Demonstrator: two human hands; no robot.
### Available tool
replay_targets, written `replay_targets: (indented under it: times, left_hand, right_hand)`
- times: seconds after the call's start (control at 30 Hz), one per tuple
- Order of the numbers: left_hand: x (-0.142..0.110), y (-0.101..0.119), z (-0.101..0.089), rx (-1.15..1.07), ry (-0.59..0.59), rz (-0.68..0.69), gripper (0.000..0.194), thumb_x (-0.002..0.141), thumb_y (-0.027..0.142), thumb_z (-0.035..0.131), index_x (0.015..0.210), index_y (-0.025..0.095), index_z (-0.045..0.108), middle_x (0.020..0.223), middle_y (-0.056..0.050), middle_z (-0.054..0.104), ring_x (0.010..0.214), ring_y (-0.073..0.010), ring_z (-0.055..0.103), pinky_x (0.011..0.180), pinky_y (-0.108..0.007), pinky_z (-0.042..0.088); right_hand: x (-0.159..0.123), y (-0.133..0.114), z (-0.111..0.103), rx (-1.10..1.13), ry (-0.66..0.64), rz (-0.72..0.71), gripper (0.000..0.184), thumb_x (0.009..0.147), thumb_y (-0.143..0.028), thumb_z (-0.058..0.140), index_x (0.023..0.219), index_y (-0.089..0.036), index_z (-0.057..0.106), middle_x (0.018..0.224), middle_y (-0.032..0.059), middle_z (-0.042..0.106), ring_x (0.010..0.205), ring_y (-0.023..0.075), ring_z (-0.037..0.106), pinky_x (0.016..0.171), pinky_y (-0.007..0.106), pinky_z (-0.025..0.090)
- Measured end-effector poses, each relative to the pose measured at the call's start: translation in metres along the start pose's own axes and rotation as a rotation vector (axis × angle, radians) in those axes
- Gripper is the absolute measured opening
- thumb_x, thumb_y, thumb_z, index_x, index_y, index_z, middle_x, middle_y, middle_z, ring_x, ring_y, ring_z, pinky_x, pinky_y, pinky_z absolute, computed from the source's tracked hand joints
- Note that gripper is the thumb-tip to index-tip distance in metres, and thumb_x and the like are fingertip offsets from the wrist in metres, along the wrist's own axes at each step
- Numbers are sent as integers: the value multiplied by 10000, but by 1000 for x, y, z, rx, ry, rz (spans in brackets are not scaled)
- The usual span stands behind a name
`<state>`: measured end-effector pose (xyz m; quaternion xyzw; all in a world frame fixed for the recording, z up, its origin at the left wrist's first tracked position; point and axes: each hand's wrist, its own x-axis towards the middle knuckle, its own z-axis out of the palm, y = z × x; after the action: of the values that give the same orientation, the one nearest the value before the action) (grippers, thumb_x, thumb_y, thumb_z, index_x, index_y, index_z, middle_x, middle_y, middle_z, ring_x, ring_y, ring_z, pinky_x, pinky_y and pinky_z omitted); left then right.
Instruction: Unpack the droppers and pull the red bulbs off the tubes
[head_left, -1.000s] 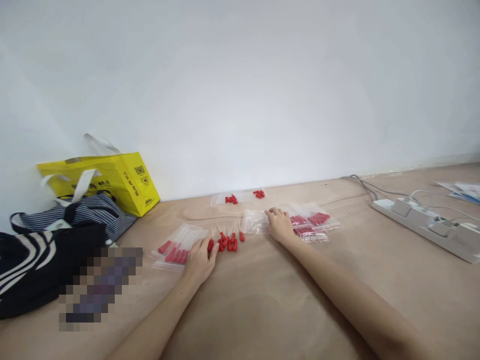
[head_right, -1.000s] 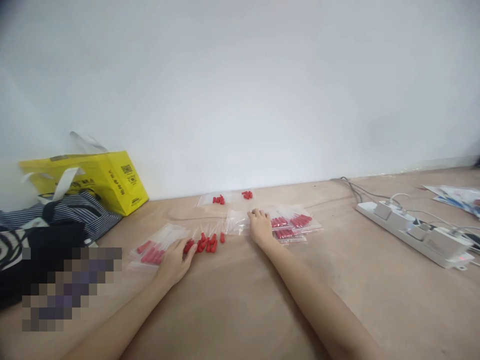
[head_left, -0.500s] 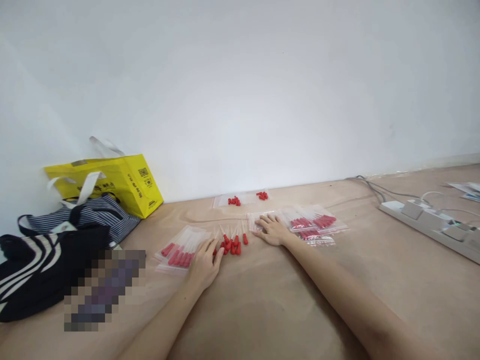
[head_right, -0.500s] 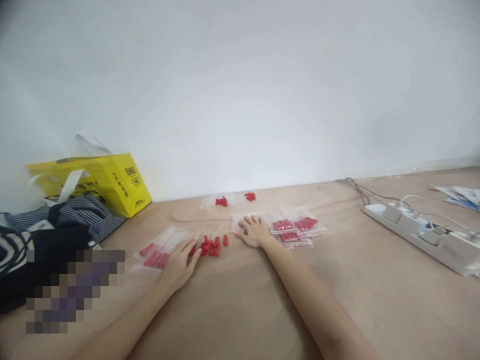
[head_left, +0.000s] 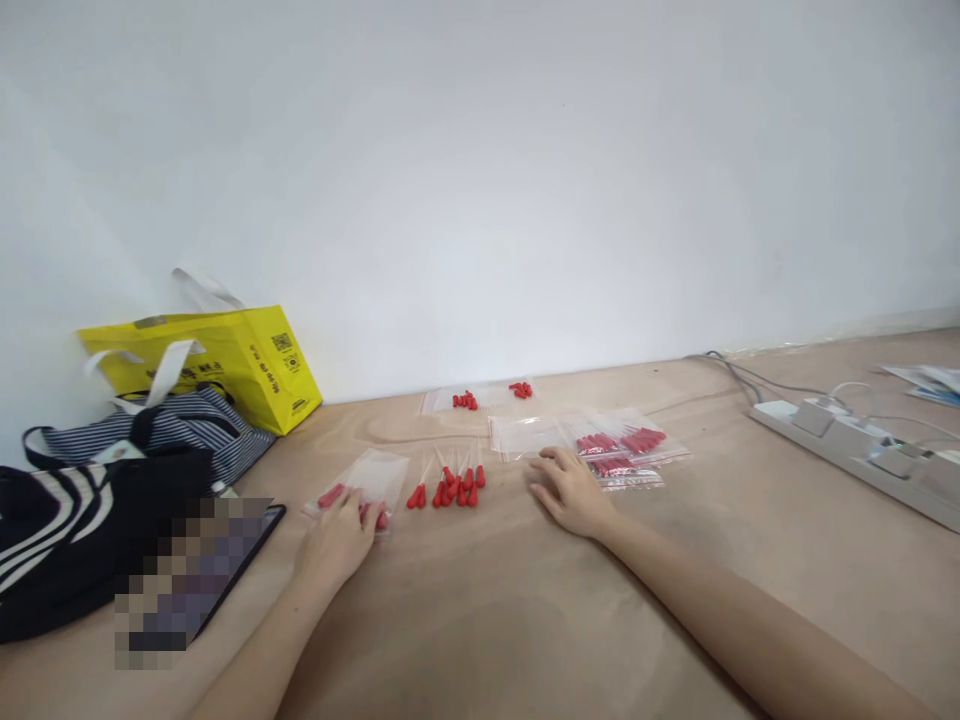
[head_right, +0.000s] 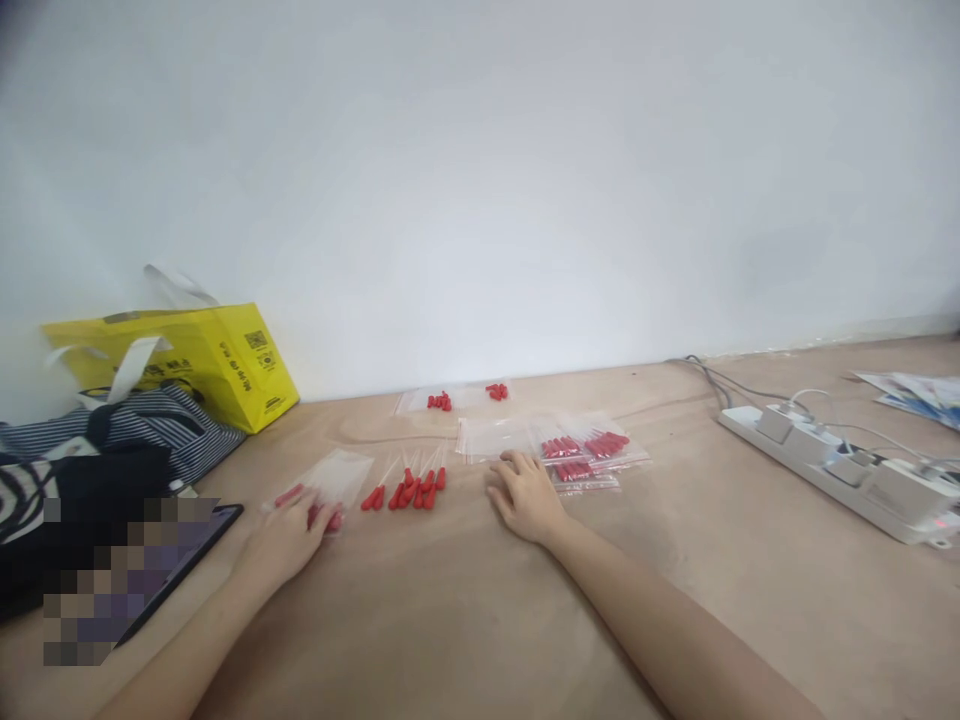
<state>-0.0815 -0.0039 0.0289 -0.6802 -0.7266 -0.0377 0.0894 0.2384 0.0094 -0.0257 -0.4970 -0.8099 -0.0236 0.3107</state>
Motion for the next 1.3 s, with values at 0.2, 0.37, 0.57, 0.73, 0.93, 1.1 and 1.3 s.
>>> replay_targets:
  times: [0.2,0.37,0.57,0.73,0.93,1.1,1.3]
  left_hand:
    - [14,-18,-1,41,33,-74,309,797,281,325,857,147,598,872,-134,654,828,-266,607,689,-323,435]
    - [21,-26,8,-72,119,-118,292,751,257,387,907,134,600,847,-120,670,823,-260,613,677,-306,449]
    - [14,-27,-11,-168,206,-187,323,758,255,377,1017,156,543,869,-85,667,795,-274,611,656,-333,442]
    - [6,-12,-35,-473,345,-150,316,714,274,431,1008,179,499,759,-40,629,760,-226,604,670,-314,455]
    - [-8,59,-20,-981,-129,320,231,689,264,471,905,186,501,670,21,566,606,-128,567,587,-240,467]
    - [-12,116,-6,-878,-252,562,121,710,189,466,773,197,569,692,6,600,663,-139,561,619,-250,455]
    - [-23,122,11,-928,102,404,131,730,249,493,798,180,581,828,-41,599,752,-166,572,703,-312,470]
  right_hand:
    - [-14,-2,-8,99,-8,-44,221,762,-205,496,977,-185,545,1027,90,497,950,196,483,814,344,404]
    - [-12,-1,-7,124,-6,-38,182,749,-192,512,925,-182,559,1007,84,495,927,189,489,805,337,415]
    - [-12,0,-7,132,10,-65,167,744,-177,512,901,-187,567,1000,81,506,926,185,496,808,334,420]
    - [-13,-5,-8,156,51,-106,229,756,-160,481,968,-202,555,991,81,527,926,188,507,809,345,429]
    - [-22,-17,-17,117,157,-194,572,746,-282,527,1276,-194,331,1221,133,429,1126,247,400,916,426,364]
    - [-29,-16,-27,106,-69,-378,486,726,-171,492,1200,-275,465,1253,60,455,1148,214,407,924,408,356]
    - [-35,-3,-38,241,-226,-400,457,705,-103,460,1132,-247,542,1134,36,571,1016,150,532,883,315,403]
